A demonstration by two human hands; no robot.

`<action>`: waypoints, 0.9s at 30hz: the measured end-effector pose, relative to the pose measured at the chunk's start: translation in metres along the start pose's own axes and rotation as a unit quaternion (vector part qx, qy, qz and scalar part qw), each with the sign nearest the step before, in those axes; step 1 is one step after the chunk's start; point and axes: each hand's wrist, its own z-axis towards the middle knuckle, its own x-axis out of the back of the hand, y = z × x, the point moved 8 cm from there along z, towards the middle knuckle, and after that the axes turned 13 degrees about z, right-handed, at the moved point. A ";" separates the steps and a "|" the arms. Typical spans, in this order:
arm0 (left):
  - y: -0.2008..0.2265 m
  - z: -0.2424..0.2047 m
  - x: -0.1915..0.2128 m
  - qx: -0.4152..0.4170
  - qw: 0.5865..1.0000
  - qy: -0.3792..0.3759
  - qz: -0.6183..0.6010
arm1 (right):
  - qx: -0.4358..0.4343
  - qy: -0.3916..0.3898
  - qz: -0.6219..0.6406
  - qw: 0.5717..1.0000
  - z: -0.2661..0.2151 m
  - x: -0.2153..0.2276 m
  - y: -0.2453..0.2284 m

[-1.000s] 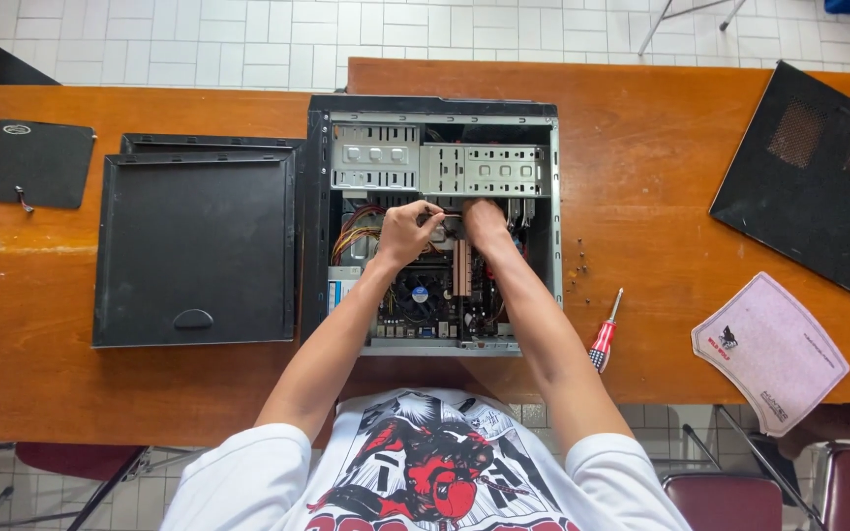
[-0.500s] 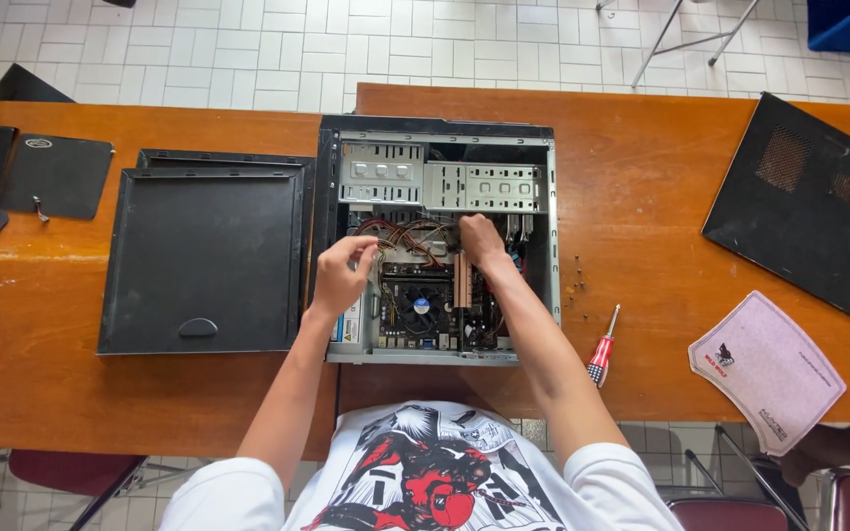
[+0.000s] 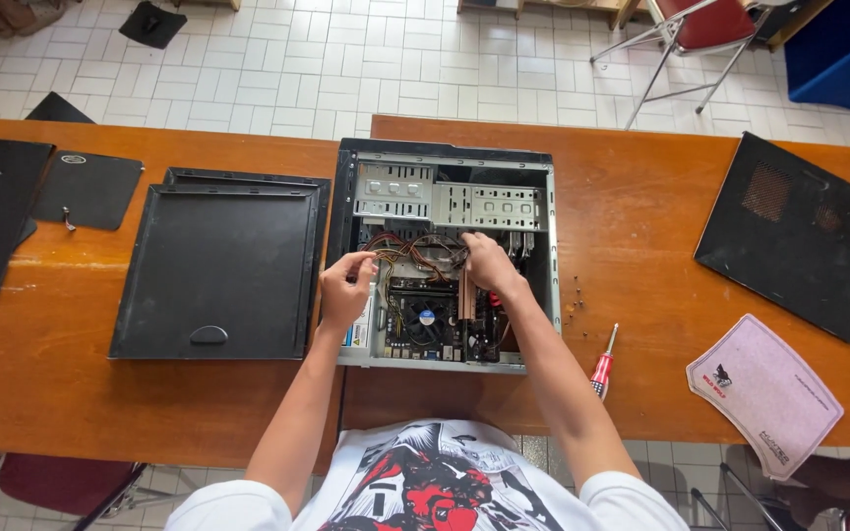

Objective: The person works inside an open desktop computer case on a wooden table, connecting internal wires to the motherboard and other components. They repeatedly plug and unplug connectors while organizing cables within the chassis.

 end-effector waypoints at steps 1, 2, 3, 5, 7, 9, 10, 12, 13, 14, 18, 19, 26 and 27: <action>0.000 0.000 0.002 -0.003 1.000 0.001 -0.002 | 0.001 0.003 -0.002 1.000 -0.015 0.014 -0.018; -0.001 0.000 0.006 0.002 1.000 0.019 0.012 | 0.015 0.028 0.021 0.999 -0.030 0.031 -0.037; -0.002 -0.001 0.010 0.007 0.999 0.037 0.025 | 0.030 0.053 0.043 0.997 -0.046 0.049 -0.056; 0.002 -0.006 0.019 0.001 0.997 0.058 0.047 | 0.029 0.084 0.067 0.994 -0.066 0.057 -0.056; -0.006 -0.010 0.020 -0.008 0.994 0.082 0.068 | 0.030 0.116 0.089 0.989 -0.083 0.062 -0.046; -0.023 -0.021 0.015 -0.050 0.975 0.085 0.197 | 0.055 0.239 0.069 0.967 -0.109 0.071 -0.031; -0.012 -0.029 0.020 -0.050 0.976 0.085 0.196 | 0.055 0.240 0.068 0.967 -0.124 0.070 -0.026; 0.006 -0.040 0.015 -0.052 0.955 -0.012 0.292 | 0.013 0.324 0.007 0.946 -0.158 0.081 -0.012; 0.022 -0.048 0.026 -0.052 0.955 -0.010 0.292 | 0.015 0.324 0.006 0.946 -0.174 0.086 -0.029; 0.026 -0.056 0.029 0.002 0.940 -0.072 0.332 | -0.042 0.291 0.060 0.954 -0.189 0.087 -0.034; 0.013 -0.085 0.045 0.169 0.912 -0.203 0.315 | -0.178 0.247 0.148 0.941 -0.228 0.069 -0.020; 0.011 -0.084 0.048 0.169 0.911 -0.204 0.315 | -0.179 0.247 0.147 0.941 -0.226 0.067 -0.013; -0.013 -0.088 0.053 0.197 0.915 -0.234 0.262 | -0.234 0.262 0.164 0.922 -0.223 0.050 0.035; -0.013 -0.088 0.054 0.202 0.926 -0.220 0.232 | -0.238 0.258 0.172 0.920 -0.222 0.050 0.037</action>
